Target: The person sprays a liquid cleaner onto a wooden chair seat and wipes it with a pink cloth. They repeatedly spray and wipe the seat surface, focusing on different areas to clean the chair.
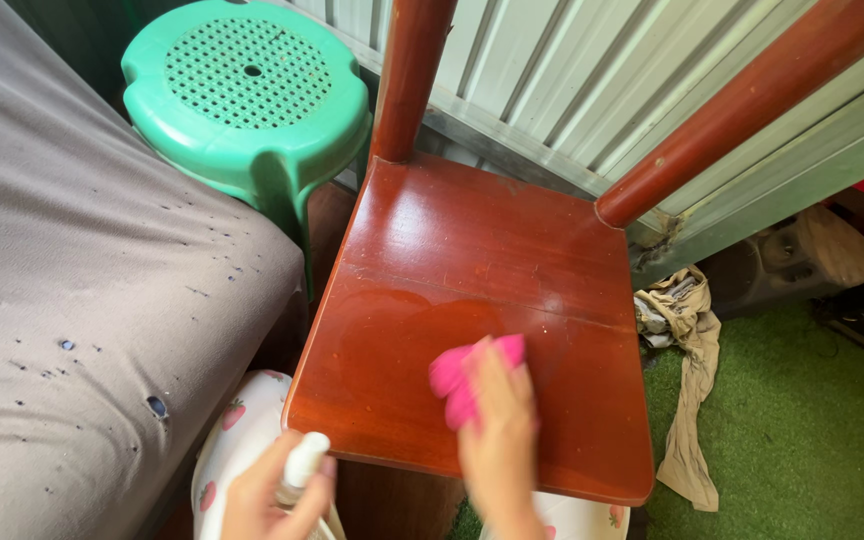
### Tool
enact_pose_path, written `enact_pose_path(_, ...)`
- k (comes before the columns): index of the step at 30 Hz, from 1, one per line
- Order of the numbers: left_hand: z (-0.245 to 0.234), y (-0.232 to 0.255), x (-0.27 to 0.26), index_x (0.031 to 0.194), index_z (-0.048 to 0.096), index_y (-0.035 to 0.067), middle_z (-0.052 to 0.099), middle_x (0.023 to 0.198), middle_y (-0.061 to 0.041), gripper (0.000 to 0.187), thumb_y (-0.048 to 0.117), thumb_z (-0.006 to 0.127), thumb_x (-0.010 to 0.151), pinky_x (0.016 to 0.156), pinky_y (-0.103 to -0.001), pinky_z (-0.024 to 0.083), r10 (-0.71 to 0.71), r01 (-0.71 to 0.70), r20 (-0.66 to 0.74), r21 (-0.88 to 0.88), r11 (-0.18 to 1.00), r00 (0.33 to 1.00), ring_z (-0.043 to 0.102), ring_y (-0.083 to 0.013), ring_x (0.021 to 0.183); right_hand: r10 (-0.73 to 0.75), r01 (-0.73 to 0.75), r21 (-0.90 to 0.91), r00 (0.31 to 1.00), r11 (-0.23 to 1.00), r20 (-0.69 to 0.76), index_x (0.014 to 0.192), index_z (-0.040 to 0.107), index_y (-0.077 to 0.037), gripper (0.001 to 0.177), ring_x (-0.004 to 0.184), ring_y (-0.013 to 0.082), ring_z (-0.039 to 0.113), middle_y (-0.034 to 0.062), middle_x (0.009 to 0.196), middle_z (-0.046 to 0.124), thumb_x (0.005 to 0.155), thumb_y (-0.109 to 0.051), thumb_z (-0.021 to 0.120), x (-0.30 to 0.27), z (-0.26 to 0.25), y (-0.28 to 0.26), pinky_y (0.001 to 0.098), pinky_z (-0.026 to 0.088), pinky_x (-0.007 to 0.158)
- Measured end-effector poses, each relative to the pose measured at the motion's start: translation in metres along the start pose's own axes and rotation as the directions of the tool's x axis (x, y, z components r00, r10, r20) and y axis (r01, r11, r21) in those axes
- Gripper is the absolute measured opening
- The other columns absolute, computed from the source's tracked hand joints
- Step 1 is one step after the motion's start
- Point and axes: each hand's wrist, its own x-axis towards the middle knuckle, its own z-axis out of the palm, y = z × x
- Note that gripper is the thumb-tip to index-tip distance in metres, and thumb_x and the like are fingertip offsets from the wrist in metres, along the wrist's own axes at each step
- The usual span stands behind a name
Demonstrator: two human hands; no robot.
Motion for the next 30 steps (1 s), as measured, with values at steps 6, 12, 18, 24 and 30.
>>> enact_pose_path(6,0.026,0.003,-0.005,0.086,0.072,0.009,0.071,0.062,-0.008,0.017,0.008,0.078,0.071,0.063,-0.026,0.056,0.015,-0.024,0.116,0.077,0.997,0.993,0.072,-0.0108,0.061,-0.333,0.329,0.065,0.941,0.942,0.067,0.133,0.064,-0.004,0.063,0.144,0.0342,0.048,0.0144,0.149,0.057,0.071,0.006,0.059,-0.065,-0.025,0.037,0.0467,0.032,0.121)
enact_pose_path(12,0.049,-0.016,-0.028,0.085,0.074,0.008,0.072,0.069,-0.006,0.012,0.008,0.077,0.073,0.07,-0.026,0.056,0.014,-0.015,0.058,0.019,1.0,0.998,0.075,-0.0112,0.067,0.086,-0.087,0.025,0.995,0.996,0.042,0.135,0.064,-0.006,0.068,0.14,0.0322,0.052,0.013,0.146,0.059,0.069,0.009,0.06,-0.02,-0.054,0.045,0.0462,0.035,0.118)
enact_pose_path(18,0.09,-0.059,-0.042,0.112,0.065,0.015,0.078,0.076,-0.008,0.042,0.027,0.084,0.076,0.069,-0.03,0.06,-0.257,0.269,0.202,-0.033,0.963,0.945,0.076,-0.0184,0.065,-0.051,0.05,0.071,0.999,0.996,0.006,0.128,0.067,-0.005,0.067,0.14,0.0381,0.052,0.0151,0.143,0.062,0.064,0.014,0.059,-0.008,-0.008,-0.014,0.0454,0.04,0.114)
enact_pose_path(24,0.084,-0.067,-0.031,0.108,0.066,0.01,0.079,0.087,-0.009,0.037,0.03,0.081,0.08,0.082,-0.032,0.059,0.106,-0.142,0.278,0.111,0.984,0.955,0.075,-0.0178,0.087,-0.315,0.311,0.103,0.948,0.945,0.032,0.131,0.065,-0.004,0.055,0.137,0.0306,0.06,0.0137,0.141,0.064,0.077,0.002,0.064,-0.061,-0.047,0.028,0.048,0.038,0.119)
enact_pose_path(30,0.068,-0.017,-0.029,0.104,0.075,0.009,0.081,0.091,-0.006,0.033,0.026,0.083,0.076,0.085,-0.031,0.059,0.203,-0.235,0.241,0.114,0.965,0.949,0.081,-0.0181,0.092,0.128,-0.13,-0.037,0.991,0.991,-0.045,0.136,0.061,-0.001,0.069,0.137,0.0341,0.053,0.0141,0.146,0.059,0.068,0.01,0.059,-0.01,-0.045,0.032,0.0475,0.038,0.116)
